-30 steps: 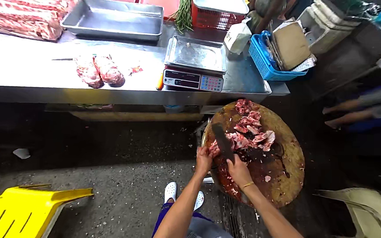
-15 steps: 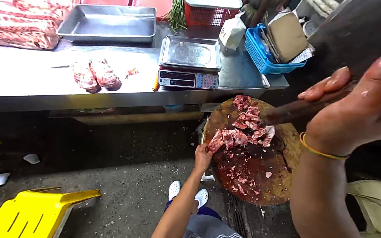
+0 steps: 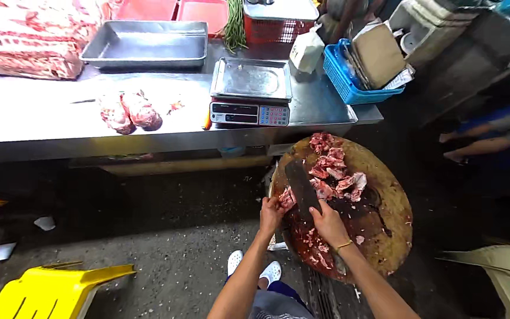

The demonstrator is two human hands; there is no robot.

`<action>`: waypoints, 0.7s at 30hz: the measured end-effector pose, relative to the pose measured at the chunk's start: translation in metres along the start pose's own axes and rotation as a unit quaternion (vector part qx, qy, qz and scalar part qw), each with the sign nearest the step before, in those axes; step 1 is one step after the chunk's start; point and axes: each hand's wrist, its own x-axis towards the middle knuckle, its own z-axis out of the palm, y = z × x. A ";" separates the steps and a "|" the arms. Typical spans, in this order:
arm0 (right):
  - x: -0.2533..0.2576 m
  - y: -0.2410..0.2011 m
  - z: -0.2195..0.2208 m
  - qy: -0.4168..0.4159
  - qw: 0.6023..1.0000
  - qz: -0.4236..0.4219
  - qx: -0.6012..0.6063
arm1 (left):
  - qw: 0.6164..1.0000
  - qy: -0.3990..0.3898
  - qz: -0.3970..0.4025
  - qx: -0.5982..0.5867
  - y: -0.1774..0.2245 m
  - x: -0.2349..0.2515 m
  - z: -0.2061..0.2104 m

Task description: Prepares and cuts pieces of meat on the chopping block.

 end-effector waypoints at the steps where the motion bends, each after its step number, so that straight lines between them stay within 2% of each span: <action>1: -0.007 -0.006 -0.011 0.044 0.999 -0.025 0.019 | 1.000 -0.004 -0.008 -0.004 -0.001 0.001 -0.001; 3: -0.024 -0.024 -0.037 0.169 0.977 -0.117 0.062 | 1.000 -0.010 -0.023 -0.013 -0.002 0.002 -0.002; 5: -0.036 -0.049 -0.065 0.281 0.926 -0.211 0.136 | 0.999 -0.003 -0.025 -0.023 -0.004 0.003 0.001; 7: -0.042 -0.073 -0.081 0.341 0.868 -0.286 0.220 | 0.999 0.002 -0.024 -0.032 -0.007 0.003 0.003; 8: -0.041 -0.077 -0.079 0.354 0.851 -0.307 0.236 | 0.999 0.002 -0.025 -0.036 -0.008 0.003 0.004; 9: -0.039 -0.073 -0.068 0.353 0.857 -0.301 0.224 | 0.999 0.002 -0.027 -0.040 -0.009 0.002 0.005; 10: -0.034 -0.060 -0.047 0.333 0.887 -0.267 0.175 | 0.999 0.003 -0.029 -0.044 -0.009 0.002 0.004; 11: -0.031 -0.042 -0.022 0.276 0.936 -0.201 0.091 | 0.998 0.002 -0.029 -0.046 -0.009 0.002 0.002; 12: -0.024 -0.022 0.000 0.165 0.979 -0.118 0.003 | 0.999 -0.003 -0.029 -0.046 -0.009 0.001 0.002; 13: -0.014 -0.005 0.015 0.034 0.997 -0.034 -0.066 | 0.999 -0.006 -0.028 -0.038 -0.009 0.001 0.003; 14: -0.004 0.005 0.022 -0.065 0.992 0.027 -0.100 | 0.999 -0.006 -0.025 -0.024 -0.010 0.000 0.003; 15: 0.007 0.008 0.023 -0.110 0.986 0.048 -0.113 | 1.000 0.000 -0.015 -0.003 -0.009 0.004 0.001; 18: 0.002 0.033 0.017 -0.116 0.990 0.048 -0.065 | 0.998 0.007 0.008 0.059 -0.009 -0.006 0.010; 20: -0.012 0.053 0.012 -0.073 0.995 0.041 0.047 | 0.995 0.030 0.045 0.078 0.005 -0.007 0.010; 21: -0.028 0.066 0.009 -0.044 0.992 0.050 0.108 | 0.994 0.015 0.048 0.095 0.014 -0.008 0.011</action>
